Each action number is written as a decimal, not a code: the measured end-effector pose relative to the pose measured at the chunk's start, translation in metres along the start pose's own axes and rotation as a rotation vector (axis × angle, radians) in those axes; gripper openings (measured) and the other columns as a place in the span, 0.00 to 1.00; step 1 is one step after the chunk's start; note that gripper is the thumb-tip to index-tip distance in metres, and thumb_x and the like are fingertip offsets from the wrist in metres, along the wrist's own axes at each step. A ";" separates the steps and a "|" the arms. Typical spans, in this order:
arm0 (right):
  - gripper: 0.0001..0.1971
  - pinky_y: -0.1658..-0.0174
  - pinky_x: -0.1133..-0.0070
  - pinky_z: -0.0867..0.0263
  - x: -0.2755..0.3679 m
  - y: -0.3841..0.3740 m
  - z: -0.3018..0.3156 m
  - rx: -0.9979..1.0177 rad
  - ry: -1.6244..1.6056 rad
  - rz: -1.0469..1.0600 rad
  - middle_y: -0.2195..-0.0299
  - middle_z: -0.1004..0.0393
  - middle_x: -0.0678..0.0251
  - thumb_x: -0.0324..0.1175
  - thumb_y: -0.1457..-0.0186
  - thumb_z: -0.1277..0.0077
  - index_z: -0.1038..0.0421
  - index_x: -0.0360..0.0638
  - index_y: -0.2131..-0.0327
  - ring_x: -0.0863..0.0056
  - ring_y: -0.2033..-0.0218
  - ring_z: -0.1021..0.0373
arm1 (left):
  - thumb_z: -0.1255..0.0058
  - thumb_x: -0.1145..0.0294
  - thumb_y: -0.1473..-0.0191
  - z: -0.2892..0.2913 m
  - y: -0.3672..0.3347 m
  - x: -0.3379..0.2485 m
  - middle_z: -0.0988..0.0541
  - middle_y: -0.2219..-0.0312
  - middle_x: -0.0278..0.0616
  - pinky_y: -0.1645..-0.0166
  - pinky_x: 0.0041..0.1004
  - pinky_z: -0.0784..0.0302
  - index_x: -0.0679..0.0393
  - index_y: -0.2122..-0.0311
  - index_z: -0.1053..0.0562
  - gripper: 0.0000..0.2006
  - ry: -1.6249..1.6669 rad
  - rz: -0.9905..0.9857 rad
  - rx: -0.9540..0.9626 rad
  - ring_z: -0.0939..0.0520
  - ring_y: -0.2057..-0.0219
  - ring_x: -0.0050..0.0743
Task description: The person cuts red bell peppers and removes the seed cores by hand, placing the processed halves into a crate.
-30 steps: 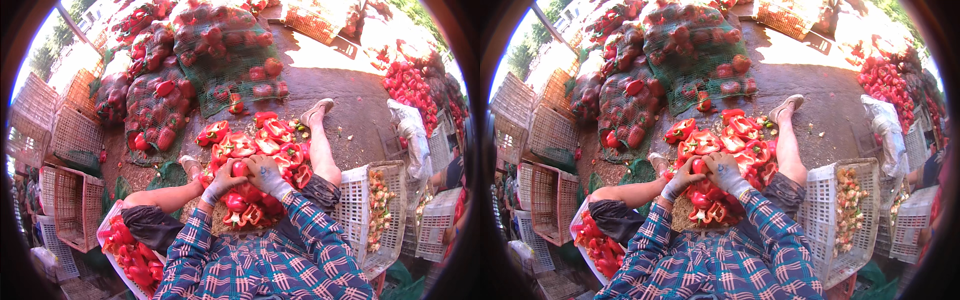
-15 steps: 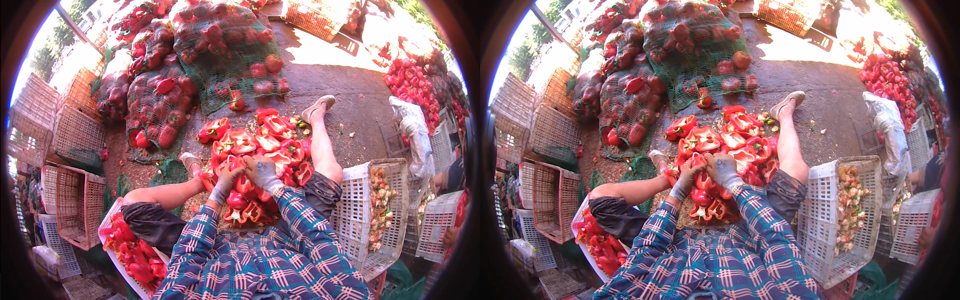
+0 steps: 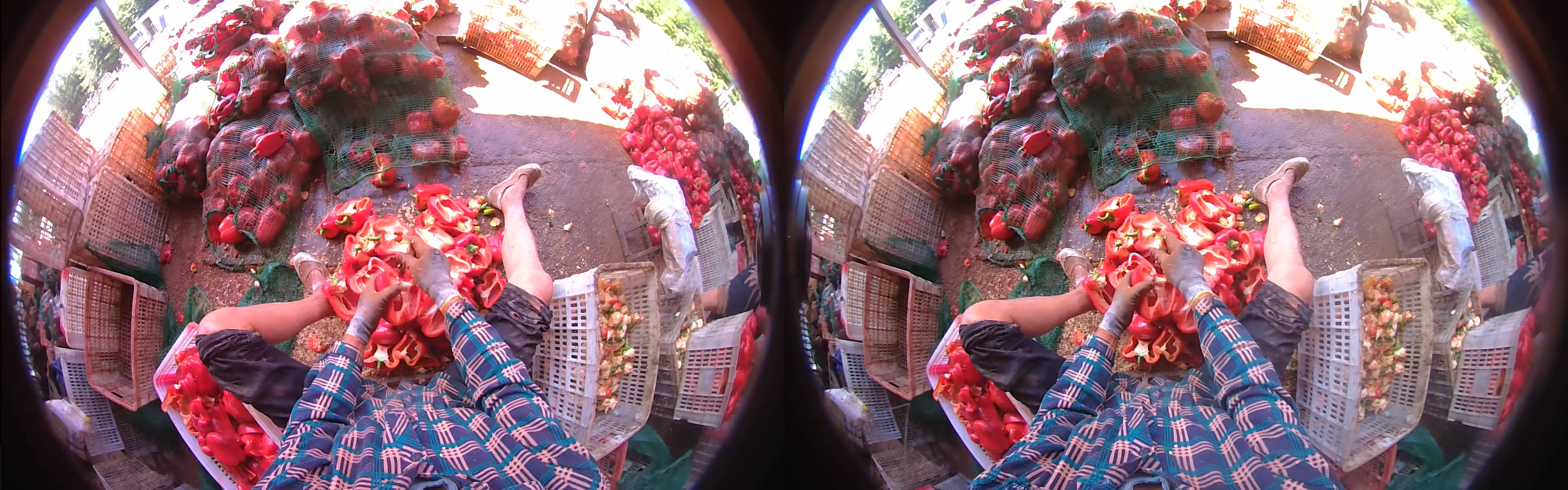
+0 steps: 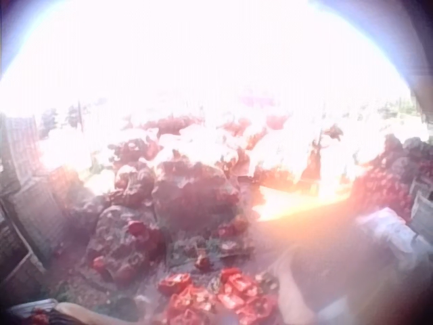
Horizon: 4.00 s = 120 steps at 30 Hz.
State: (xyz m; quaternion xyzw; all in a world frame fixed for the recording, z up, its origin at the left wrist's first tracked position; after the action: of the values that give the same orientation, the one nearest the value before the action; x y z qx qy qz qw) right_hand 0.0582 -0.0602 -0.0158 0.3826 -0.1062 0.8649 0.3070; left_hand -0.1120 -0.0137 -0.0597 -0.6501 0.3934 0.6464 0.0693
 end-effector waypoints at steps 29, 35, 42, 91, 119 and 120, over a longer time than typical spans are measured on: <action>0.40 0.43 0.59 0.40 0.069 0.077 -0.009 0.247 0.548 0.687 0.43 0.37 0.56 0.42 0.60 0.34 0.38 0.52 0.41 0.54 0.42 0.40 | 0.44 0.63 0.47 0.254 0.383 -0.265 0.28 0.51 0.42 0.43 0.30 0.33 0.63 0.43 0.34 0.28 -0.406 -0.770 -0.995 0.27 0.51 0.30; 0.35 0.46 0.61 0.39 0.096 0.057 -0.101 0.251 0.546 0.885 0.47 0.33 0.59 0.37 0.58 0.40 0.36 0.53 0.42 0.57 0.46 0.37 | 0.40 0.65 0.49 0.298 0.496 -0.226 0.26 0.50 0.52 0.43 0.35 0.30 0.61 0.43 0.34 0.29 -1.138 -0.442 -1.603 0.24 0.50 0.41; 0.36 0.54 0.65 0.33 0.096 0.028 -0.171 0.417 0.566 0.780 0.58 0.27 0.61 0.30 0.64 0.40 0.33 0.54 0.44 0.59 0.58 0.29 | 0.39 0.40 0.55 0.383 0.448 -0.079 0.27 0.52 0.58 0.52 0.48 0.24 0.48 0.34 0.45 0.47 -1.478 0.247 -1.433 0.22 0.54 0.56; 0.26 0.53 0.61 0.34 0.181 0.101 0.059 -0.171 0.272 0.871 0.58 0.26 0.55 0.33 0.60 0.37 0.28 0.42 0.53 0.52 0.56 0.29 | 0.46 0.49 0.43 0.349 0.360 -0.179 0.33 0.42 0.56 0.37 0.44 0.35 0.61 0.40 0.36 0.33 -1.211 -0.583 -1.263 0.30 0.42 0.56; 0.20 0.59 0.67 0.29 0.144 0.074 -0.044 0.074 0.210 0.436 0.67 0.21 0.60 0.38 0.53 0.40 0.26 0.51 0.53 0.62 0.62 0.24 | 0.47 0.79 0.49 0.062 0.099 -0.060 0.22 0.60 0.42 0.56 0.32 0.21 0.60 0.45 0.37 0.24 0.632 -0.212 -0.265 0.19 0.62 0.34; 0.21 0.58 0.68 0.30 0.147 0.072 -0.047 0.106 0.211 0.496 0.67 0.20 0.61 0.38 0.53 0.40 0.26 0.51 0.53 0.62 0.62 0.24 | 0.47 0.79 0.49 0.065 0.098 -0.058 0.22 0.60 0.42 0.56 0.31 0.21 0.60 0.45 0.37 0.24 0.645 -0.210 -0.247 0.19 0.61 0.34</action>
State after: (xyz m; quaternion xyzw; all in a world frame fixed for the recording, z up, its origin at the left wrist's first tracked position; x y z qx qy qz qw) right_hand -0.0897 -0.0312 0.0627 0.2683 -0.1187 0.9531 0.0748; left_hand -0.2135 -0.0176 0.0232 -0.8610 0.2447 0.4401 -0.0715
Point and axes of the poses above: each hand's wrist, its own y-axis away from the middle knuckle, its own z-axis out of the back of the hand, x = y × z, the point moved 4 cm from there along -y, towards the middle knuckle
